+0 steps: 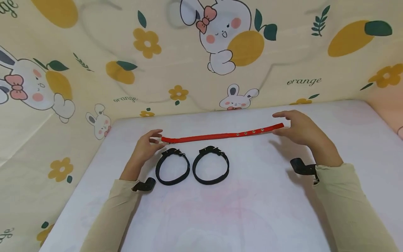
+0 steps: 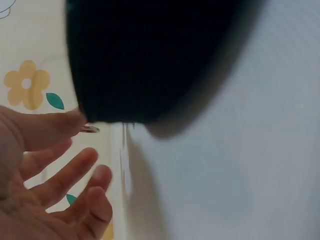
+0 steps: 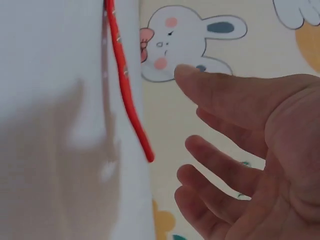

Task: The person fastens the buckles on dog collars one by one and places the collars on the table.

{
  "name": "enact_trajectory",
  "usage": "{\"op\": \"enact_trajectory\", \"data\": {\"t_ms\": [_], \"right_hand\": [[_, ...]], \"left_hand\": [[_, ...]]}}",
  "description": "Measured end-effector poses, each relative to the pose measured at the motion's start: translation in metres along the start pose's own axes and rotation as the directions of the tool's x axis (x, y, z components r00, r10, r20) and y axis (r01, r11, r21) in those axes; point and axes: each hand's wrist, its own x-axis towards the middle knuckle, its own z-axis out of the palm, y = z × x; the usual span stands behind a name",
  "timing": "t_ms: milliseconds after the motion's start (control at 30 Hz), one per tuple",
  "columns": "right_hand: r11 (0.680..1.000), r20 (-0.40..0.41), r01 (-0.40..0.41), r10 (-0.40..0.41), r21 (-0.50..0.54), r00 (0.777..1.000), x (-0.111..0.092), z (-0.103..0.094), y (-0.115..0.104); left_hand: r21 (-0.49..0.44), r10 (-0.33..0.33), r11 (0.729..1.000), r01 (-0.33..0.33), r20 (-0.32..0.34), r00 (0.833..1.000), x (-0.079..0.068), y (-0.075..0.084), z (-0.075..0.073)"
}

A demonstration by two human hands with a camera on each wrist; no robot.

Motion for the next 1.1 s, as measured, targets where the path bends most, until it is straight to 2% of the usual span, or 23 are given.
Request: {"op": "enact_trajectory", "data": {"t_ms": [167,433,700,833,1100], "right_hand": [[0.999,0.048,-0.037,0.036,0.017,0.998,0.006,0.005,0.01],[0.994,0.058,-0.089,0.086,0.063,0.995,0.013,0.017,0.014],[0.987,0.054,-0.155,0.153,0.042,0.987,0.01,0.022,0.018],[0.991,0.039,-0.123,0.121,0.057,0.992,0.009,0.022,0.021],[0.984,-0.026,-0.008,0.012,0.177,1.0,0.009,0.018,0.019]], "left_hand": [[0.038,0.015,0.999,-0.017,0.051,0.999,0.001,-0.002,0.0],[-0.002,0.018,1.0,-0.018,0.049,0.999,0.002,-0.009,-0.002],[-0.03,-0.008,1.0,0.01,0.056,0.998,0.001,-0.012,0.0],[-0.051,-0.011,0.999,0.014,0.052,0.999,0.003,-0.015,0.001],[-0.25,-0.051,0.966,0.068,0.075,0.996,0.005,-0.014,-0.003]]}}
